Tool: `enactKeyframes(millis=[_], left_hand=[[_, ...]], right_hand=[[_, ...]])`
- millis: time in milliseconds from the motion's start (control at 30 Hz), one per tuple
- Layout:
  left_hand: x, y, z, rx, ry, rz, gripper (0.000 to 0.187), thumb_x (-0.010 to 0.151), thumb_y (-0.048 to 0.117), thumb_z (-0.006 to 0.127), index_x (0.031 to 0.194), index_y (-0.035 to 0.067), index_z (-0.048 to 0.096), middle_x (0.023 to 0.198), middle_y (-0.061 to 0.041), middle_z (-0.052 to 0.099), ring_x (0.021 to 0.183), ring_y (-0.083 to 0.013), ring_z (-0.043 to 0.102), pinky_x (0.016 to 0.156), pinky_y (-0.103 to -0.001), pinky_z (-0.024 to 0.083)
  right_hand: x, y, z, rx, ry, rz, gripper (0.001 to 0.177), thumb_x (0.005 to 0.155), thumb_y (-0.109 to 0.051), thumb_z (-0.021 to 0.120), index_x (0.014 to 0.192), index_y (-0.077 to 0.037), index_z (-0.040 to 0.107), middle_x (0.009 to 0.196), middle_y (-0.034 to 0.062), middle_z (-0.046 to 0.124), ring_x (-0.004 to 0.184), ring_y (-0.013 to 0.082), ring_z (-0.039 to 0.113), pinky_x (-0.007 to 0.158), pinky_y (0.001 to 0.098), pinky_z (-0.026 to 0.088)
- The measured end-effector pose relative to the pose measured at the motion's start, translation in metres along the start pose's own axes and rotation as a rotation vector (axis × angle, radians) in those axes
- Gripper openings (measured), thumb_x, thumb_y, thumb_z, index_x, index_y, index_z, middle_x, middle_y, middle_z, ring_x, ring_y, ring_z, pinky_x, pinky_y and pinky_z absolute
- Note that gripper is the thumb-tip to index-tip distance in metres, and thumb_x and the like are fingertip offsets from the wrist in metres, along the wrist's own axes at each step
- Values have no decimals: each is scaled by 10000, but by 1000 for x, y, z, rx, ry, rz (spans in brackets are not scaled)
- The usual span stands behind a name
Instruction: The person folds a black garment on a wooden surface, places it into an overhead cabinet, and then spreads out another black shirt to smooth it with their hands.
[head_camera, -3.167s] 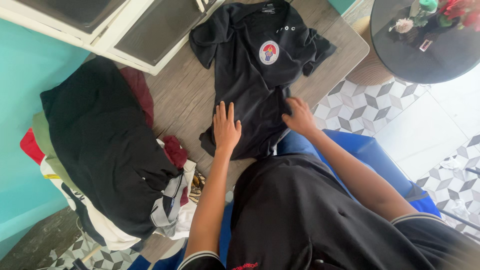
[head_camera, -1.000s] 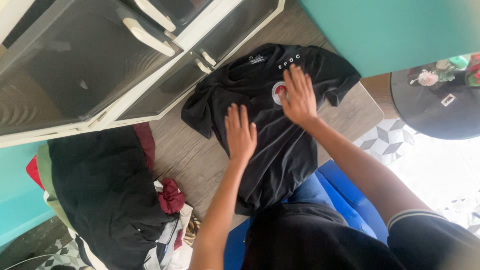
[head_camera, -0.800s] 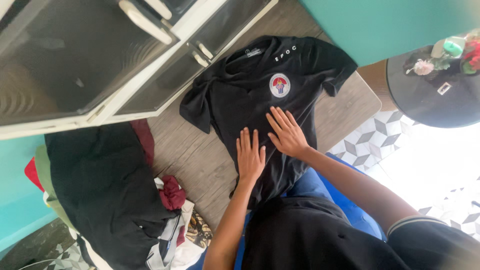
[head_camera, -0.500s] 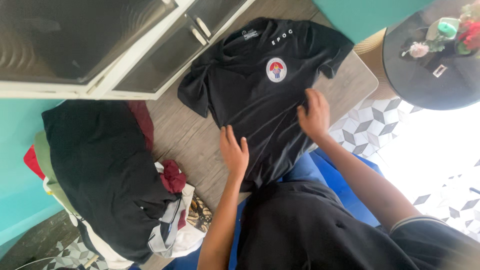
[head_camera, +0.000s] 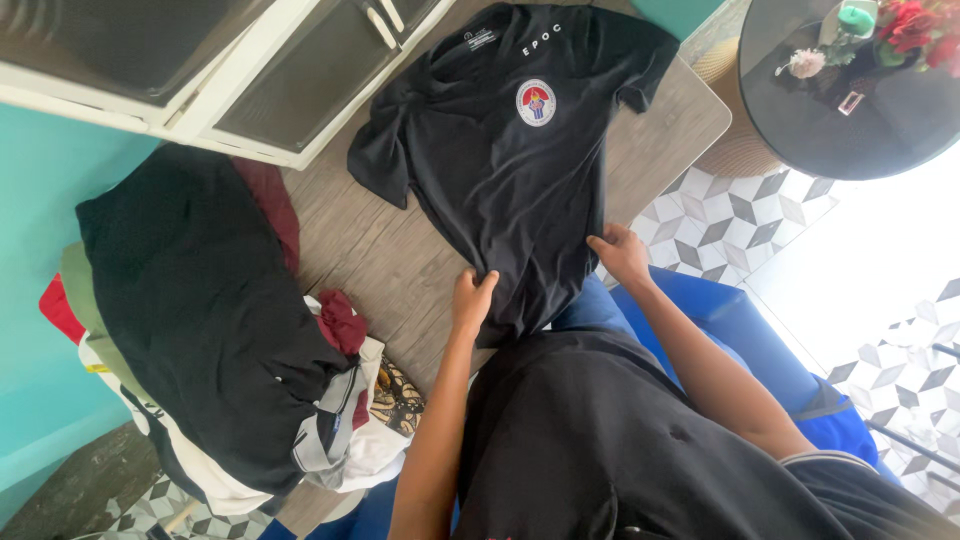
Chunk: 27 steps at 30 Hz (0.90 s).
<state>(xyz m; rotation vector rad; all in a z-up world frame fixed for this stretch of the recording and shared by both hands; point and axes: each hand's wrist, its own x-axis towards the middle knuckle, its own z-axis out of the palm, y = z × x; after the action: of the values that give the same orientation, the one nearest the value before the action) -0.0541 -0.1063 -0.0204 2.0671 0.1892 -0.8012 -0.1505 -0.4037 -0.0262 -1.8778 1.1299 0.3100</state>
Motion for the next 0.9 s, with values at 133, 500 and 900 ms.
enactKeyframes(millis=[133, 500, 900], left_hand=[[-3, 20, -14, -212, 7, 43, 423, 939, 335, 678, 1079, -58, 608, 1036, -173, 671, 980, -268, 618, 892, -389, 492], [-2, 5, -42, -887, -102, -70, 378, 916, 235, 744, 1164, -25, 625, 1141, -118, 684, 1037, -211, 655, 939, -358, 510], [-29, 30, -51, -505, -283, -84, 583, 767, 147, 758, 1303, -33, 621, 1216, -113, 704, 1110, -203, 647, 1009, -323, 468]], right_hand=[[3, 8, -12, 449, -114, -117, 350, 1018, -278, 714, 972, 66, 667, 1025, 316, 685, 1029, 476, 650, 865, 494, 505], [-17, 46, -58, 508, -417, 88, 285, 906, -196, 642, 1116, -19, 719, 1087, 83, 719, 988, 217, 644, 921, 380, 481], [-56, 28, -36, -180, 288, -322, 414, 818, -166, 733, 1204, -33, 665, 1231, 213, 618, 1167, 410, 575, 967, 498, 474]])
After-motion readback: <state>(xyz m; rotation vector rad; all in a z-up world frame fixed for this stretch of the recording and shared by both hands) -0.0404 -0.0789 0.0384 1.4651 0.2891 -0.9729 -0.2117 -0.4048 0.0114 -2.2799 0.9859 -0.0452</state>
